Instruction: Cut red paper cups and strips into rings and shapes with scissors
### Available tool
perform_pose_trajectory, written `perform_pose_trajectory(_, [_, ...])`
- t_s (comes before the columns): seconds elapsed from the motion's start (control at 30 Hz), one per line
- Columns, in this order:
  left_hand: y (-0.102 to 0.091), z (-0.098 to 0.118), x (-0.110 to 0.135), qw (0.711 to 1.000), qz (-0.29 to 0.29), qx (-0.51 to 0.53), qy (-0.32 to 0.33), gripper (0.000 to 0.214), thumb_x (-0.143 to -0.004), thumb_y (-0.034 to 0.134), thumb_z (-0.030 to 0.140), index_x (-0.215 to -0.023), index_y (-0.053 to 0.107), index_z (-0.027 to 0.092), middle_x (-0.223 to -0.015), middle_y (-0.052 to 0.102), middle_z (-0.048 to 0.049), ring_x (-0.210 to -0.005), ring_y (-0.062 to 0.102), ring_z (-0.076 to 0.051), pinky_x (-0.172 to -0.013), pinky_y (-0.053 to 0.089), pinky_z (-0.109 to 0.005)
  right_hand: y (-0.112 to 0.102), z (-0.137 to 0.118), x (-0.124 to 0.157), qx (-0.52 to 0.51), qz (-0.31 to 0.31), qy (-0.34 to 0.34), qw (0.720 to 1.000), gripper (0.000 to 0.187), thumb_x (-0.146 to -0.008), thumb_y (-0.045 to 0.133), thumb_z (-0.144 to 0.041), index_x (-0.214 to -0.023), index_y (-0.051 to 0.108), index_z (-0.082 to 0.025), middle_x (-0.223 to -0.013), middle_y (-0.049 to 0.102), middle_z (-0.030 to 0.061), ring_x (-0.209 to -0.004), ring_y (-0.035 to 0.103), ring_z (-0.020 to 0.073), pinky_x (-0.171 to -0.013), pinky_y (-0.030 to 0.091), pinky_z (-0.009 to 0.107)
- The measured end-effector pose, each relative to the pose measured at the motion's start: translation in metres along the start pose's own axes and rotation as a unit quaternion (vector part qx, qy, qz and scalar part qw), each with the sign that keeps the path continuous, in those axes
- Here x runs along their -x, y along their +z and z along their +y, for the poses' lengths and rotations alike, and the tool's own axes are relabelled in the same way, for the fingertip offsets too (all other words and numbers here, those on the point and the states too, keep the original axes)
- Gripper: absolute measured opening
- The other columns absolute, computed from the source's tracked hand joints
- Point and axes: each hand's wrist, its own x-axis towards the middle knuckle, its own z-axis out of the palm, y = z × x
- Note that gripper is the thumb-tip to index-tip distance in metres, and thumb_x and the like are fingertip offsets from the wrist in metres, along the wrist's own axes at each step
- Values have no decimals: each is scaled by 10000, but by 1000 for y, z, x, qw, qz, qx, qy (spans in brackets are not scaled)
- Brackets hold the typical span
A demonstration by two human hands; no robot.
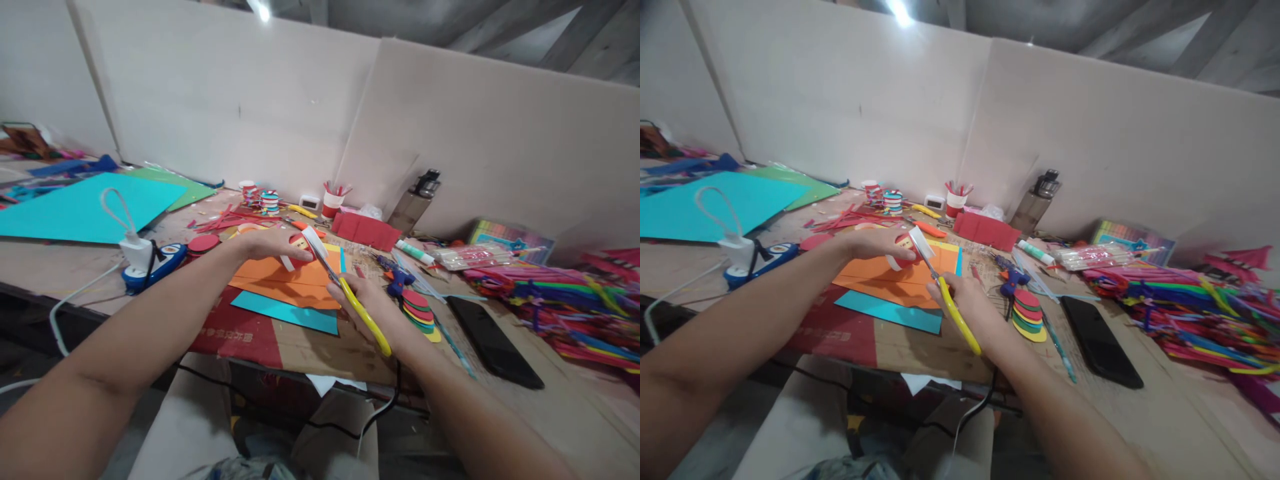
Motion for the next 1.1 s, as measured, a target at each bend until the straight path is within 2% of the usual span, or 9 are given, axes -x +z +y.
perform_pose_trajectory(0.07, [1, -1, 0, 999, -19, 41, -7, 423, -696, 753, 419, -1016, 651, 162, -949, 696, -81, -812, 681, -177, -710, 555, -277, 0, 1, 0, 7, 5, -4, 1000, 411, -914, 437, -572, -774, 542, -201, -578, 547, -9, -523, 497, 120, -553, 360, 240])
perform_pose_trajectory(0.13, [5, 0, -1, 998, -5, 53, -15, 423, -688, 761, 417, -1006, 643, 165, -902, 686, -69, -782, 674, -169, -675, 557, -272, 0, 2, -1, 16, 10, -10, 1000, 427, -905, 441, -591, -770, 542, -198, -596, 544, -5, -549, 496, 127, -559, 353, 247])
perform_pose_trajectory(0.23, [13, 4, -2, 998, 40, 17, -33, 446, -646, 784, 378, -1021, 646, 180, -892, 673, -51, -769, 672, -174, -642, 566, -275, -1, 4, -1, 30, 6, -16, 999, 431, -911, 428, -590, -786, 546, -194, -611, 545, -6, -575, 491, 131, -574, 347, 253])
perform_pose_trajectory(0.4, [17, 12, -1, 997, 51, -22, -58, 454, -629, 775, 368, -1026, 661, 179, -888, 666, -50, -777, 682, -197, -633, 584, -289, -2, 4, -2, 41, 20, -13, 999, 438, -907, 427, -598, -762, 532, -199, -601, 512, -20, -572, 453, 124, -576, 337, 257])
perform_pose_trajectory(0.77, [14, 9, -3, 997, 45, -27, -54, 474, -621, 776, 356, -1053, 656, 198, -907, 698, -63, -791, 701, -215, -605, 560, -255, -4, -1, 0, 4, -5, 12, 1000, 468, -896, 426, -632, -723, 488, -202, -596, 544, 2, -552, 483, 126, -534, 354, 250])
perform_pose_trajectory(0.9, [9, 6, -1, 998, 41, -16, -37, 440, -629, 777, 373, -1008, 656, 185, -950, 698, -65, -830, 689, -197, -669, 553, -256, -4, -3, 0, 8, -13, 7, 1000, 468, -902, 403, -632, -713, 470, -210, -580, 527, -4, -529, 474, 116, -549, 354, 247])
perform_pose_trajectory(1.0, [6, 4, 1, 999, 13, 30, -14, 390, -671, 754, 404, -960, 655, 162, -942, 693, -71, -860, 683, -186, -727, 549, -266, -3, -4, 1, 11, -10, 9, 1000, 455, -902, 405, -623, -718, 461, -211, -591, 511, -8, -536, 462, 117, -559, 344, 253])
perform_pose_trajectory(1.1, [7, 3, 1, 997, -10, 69, -18, 390, -679, 757, 403, -956, 643, 152, -892, 681, -73, -825, 681, -185, -681, 549, -265, -2, -1, 0, 27, -8, 3, 1000, 449, -909, 394, -614, -737, 476, -207, -583, 490, -19, -537, 446, 115, -577, 344, 258])
